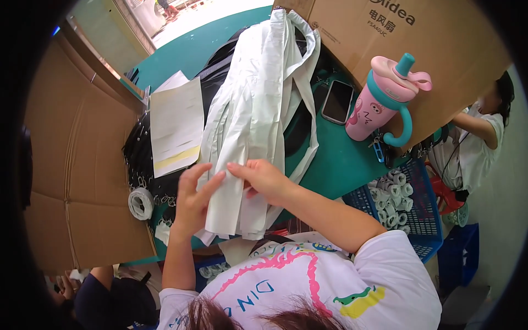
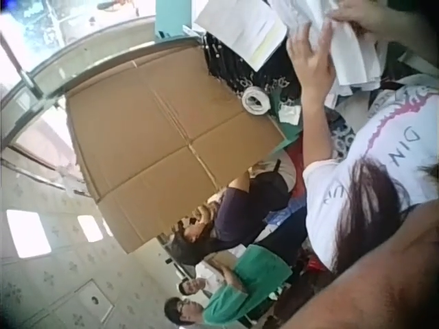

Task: Wrapping black straps with white protective sleeves and placing them into a box.

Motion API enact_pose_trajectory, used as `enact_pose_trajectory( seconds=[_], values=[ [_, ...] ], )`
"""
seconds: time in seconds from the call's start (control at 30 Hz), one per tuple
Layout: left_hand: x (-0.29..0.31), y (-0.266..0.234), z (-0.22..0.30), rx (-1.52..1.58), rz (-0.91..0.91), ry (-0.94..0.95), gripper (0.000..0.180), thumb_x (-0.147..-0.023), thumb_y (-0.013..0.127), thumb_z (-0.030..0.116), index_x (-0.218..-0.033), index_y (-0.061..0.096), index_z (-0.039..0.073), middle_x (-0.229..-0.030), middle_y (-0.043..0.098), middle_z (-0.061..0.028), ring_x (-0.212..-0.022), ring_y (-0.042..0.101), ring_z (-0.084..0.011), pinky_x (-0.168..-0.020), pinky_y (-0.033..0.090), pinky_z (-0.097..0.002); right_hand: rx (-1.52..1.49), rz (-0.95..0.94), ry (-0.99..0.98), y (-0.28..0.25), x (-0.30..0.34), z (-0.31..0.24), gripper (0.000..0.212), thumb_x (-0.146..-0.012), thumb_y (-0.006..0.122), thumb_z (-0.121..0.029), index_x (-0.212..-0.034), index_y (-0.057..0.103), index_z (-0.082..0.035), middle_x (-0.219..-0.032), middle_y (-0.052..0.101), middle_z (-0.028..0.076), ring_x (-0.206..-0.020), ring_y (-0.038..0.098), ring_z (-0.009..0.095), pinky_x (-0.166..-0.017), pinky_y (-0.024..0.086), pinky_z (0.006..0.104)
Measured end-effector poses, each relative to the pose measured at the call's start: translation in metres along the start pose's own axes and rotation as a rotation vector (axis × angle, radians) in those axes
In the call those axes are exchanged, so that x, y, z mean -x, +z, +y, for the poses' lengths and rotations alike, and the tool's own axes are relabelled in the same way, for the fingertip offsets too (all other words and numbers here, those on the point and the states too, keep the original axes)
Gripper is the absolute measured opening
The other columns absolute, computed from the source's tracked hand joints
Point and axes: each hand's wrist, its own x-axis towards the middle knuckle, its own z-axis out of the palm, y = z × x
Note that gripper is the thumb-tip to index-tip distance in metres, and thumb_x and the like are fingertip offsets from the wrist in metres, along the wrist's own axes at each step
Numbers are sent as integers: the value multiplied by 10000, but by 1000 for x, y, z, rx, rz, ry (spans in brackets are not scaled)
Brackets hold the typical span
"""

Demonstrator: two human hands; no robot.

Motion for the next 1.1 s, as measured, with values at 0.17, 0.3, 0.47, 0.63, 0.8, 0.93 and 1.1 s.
enact_pose_trajectory(
  seconds=[0.17, 0.3, 0.47, 0.63, 0.8, 0.93, 1.1],
  values=[
    [-1, -9, -15, -244, 318, -181, 427, -628, 523, -124, -998, 644, 52, -999, 579, -119, -948, 544, -290, -823, 412, -383, 1062, 442, -578, -66, 11, -38, 478, -870, 566, -415, -637, 638, -4, -533, 572, 33, -490, 531, 74, -477, 425, 225],
    [-14, 18, 23, 56, -128, 168, 454, -634, 578, -66, -1048, 632, 111, -1107, 555, -105, -1008, 540, -279, -839, 437, -380, 1122, 367, -382, -80, 2, -25, 555, -813, 562, -522, -588, 643, -22, -539, 605, 62, -525, 612, 160, -543, 470, 294],
    [-13, 47, 23, -196, -367, 300, 550, -681, 596, 32, -1185, 567, 249, -1302, 453, -48, -1216, 412, -230, -1014, 331, -384, 969, 260, -281, -82, -5, -13, 389, -802, 642, -409, -742, 669, -25, -615, 633, 64, -578, 629, 157, -577, 491, 272],
    [-9, 59, 28, -232, -110, 601, 402, -721, 626, 110, -1107, 614, 221, -1198, 551, -32, -1128, 516, -198, -951, 416, -356, 142, -109, -84, -76, 10, -11, 329, -838, 645, -219, -1082, 566, -13, -972, 637, 64, -802, 633, 135, -674, 521, 255],
    [-10, 64, 40, -86, 89, 641, 219, -745, 621, 103, -957, 667, 134, -1029, 632, -29, -939, 624, -214, -833, 506, -331, 141, -246, -139, -81, 12, 4, 311, -802, 672, -81, -1088, 572, -9, -1010, 633, 67, -855, 629, 139, -796, 496, 279],
    [-10, 67, 43, -56, 48, 658, 219, -748, 620, 97, -961, 662, 121, -1031, 632, -46, -956, 621, -225, -842, 505, -337, 106, -160, -191, -84, 6, 3, 249, -879, 595, -176, -1056, 587, -1, -973, 648, 75, -857, 631, 137, -773, 509, 284],
    [-10, 68, 51, -2, -20, 623, 207, -737, 621, 88, -942, 654, 89, -991, 649, -71, -973, 619, -239, -850, 502, -351, -53, -78, -273, -89, -5, -15, 291, -933, 510, -256, -1034, 591, 4, -953, 652, 84, -832, 636, 139, -752, 524, 299]
  ],
)
